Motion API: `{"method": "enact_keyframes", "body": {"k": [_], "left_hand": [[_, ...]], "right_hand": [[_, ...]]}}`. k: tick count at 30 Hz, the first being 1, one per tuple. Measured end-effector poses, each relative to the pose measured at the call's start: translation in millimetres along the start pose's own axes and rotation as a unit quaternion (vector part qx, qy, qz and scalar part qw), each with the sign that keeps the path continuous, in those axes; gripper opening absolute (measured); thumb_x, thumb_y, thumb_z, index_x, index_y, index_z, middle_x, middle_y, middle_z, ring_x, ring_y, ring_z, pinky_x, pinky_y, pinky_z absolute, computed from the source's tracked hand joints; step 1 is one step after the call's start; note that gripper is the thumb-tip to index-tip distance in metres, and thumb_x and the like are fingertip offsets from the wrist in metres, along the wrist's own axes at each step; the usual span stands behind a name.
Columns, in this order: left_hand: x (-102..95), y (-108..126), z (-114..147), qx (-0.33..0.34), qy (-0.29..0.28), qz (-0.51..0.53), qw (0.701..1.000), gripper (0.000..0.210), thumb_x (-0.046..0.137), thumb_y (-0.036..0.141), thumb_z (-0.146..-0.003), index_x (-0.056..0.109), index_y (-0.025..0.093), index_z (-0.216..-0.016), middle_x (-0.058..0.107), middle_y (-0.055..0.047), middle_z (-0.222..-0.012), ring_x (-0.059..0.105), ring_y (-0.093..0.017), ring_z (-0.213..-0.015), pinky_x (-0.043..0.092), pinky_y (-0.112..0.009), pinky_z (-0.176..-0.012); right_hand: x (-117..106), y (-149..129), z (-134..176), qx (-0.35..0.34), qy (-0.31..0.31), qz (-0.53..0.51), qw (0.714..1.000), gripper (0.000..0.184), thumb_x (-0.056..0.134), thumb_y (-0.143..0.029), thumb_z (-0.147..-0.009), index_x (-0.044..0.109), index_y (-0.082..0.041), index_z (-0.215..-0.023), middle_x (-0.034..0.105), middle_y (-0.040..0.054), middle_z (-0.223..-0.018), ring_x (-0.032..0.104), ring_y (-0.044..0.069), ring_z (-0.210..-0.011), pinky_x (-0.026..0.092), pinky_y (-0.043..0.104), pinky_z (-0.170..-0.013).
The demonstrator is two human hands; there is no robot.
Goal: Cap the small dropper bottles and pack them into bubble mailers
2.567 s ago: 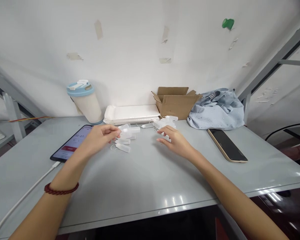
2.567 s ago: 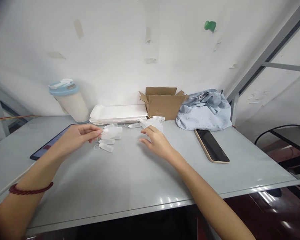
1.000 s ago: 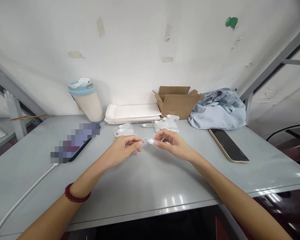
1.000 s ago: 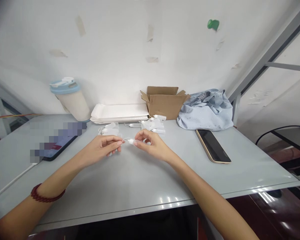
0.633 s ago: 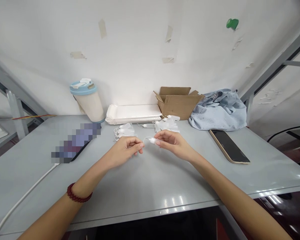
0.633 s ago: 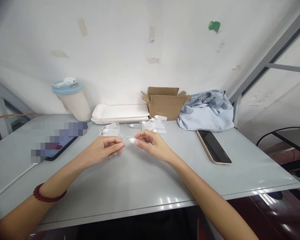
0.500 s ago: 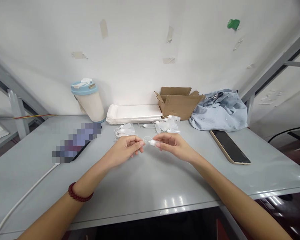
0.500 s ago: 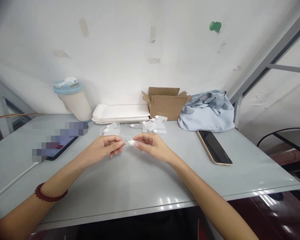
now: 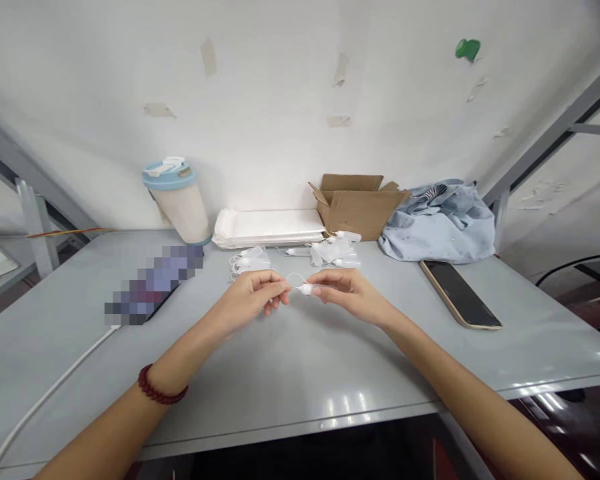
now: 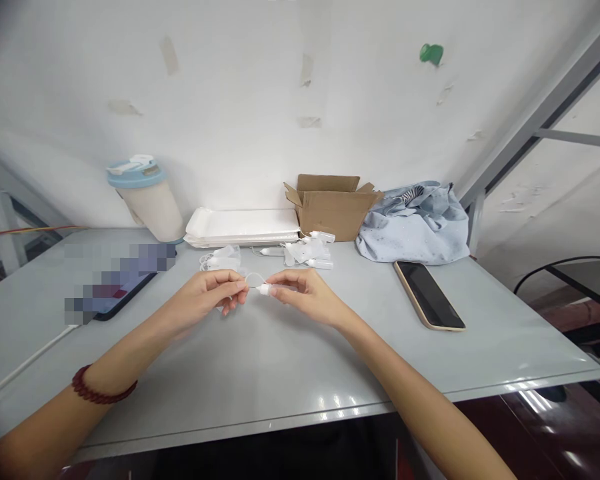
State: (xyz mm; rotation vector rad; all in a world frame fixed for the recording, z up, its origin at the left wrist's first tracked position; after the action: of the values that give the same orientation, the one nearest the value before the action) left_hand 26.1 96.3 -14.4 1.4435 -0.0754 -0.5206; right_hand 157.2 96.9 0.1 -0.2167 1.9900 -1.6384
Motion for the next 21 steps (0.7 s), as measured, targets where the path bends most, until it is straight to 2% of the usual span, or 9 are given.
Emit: {"method": "enact_keyframes", "body": {"k": [5, 13, 21], "left_hand": [[1.2, -0.4, 0.2, 0.006, -0.006, 0.003, 1.000, 0.027, 0.056, 0.041, -0.082, 0.060, 0.017, -0.069, 0.063, -0.001, -0.071, 0.049, -0.010, -0.057, 0.041, -0.025, -0.056], [4.9, -2.3, 0.8, -0.001, -0.017, -0.021, 1.000, 0.027, 0.056, 0.041, -0.082, 0.060, 0.017, -0.071, 0.062, 0.000, -0.071, 0.048, -0.010, -0.057, 0.039, -0.024, -0.055], [-4.2, 5.7, 2.8, 0.013, 0.010, -0.018, 1.000, 0.027, 0.055, 0.041, -0.082, 0.060, 0.017, -0.070, 0.062, 0.000, -0.070, 0.049, -0.010, -0.058, 0.041, -0.025, -0.058]], "right_hand": [[-2.0, -1.8, 0.4, -0.010, 0.007, 0.007, 1.000, 0.020, 0.059, -0.035, -0.084, 0.070, -0.021, -0.094, 0.067, 0.0027, -0.091, 0.057, 0.014, -0.077, 0.046, 0.028, -0.069], [-0.1, -2.9, -0.1, -0.001, 0.003, 0.011, 1.000, 0.021, 0.057, -0.035, -0.085, 0.069, -0.021, -0.095, 0.066, 0.0026, -0.092, 0.056, 0.013, -0.075, 0.045, 0.027, -0.067], [-3.3, -6.0, -0.1, -0.005, 0.014, 0.012, 1.000, 0.022, 0.057, -0.035, -0.085, 0.069, -0.020, -0.095, 0.067, 0.0031, -0.092, 0.058, 0.014, -0.078, 0.047, 0.028, -0.071]]}}
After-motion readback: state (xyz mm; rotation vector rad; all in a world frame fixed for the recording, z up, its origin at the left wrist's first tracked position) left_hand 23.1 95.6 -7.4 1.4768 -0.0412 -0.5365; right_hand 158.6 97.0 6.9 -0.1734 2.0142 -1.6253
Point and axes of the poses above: each hand's wrist, its own z-axis away from the middle knuckle, its own x-axis out of the palm, y = z × x, the point moved 10 cm from there along -z, towards the middle knuckle
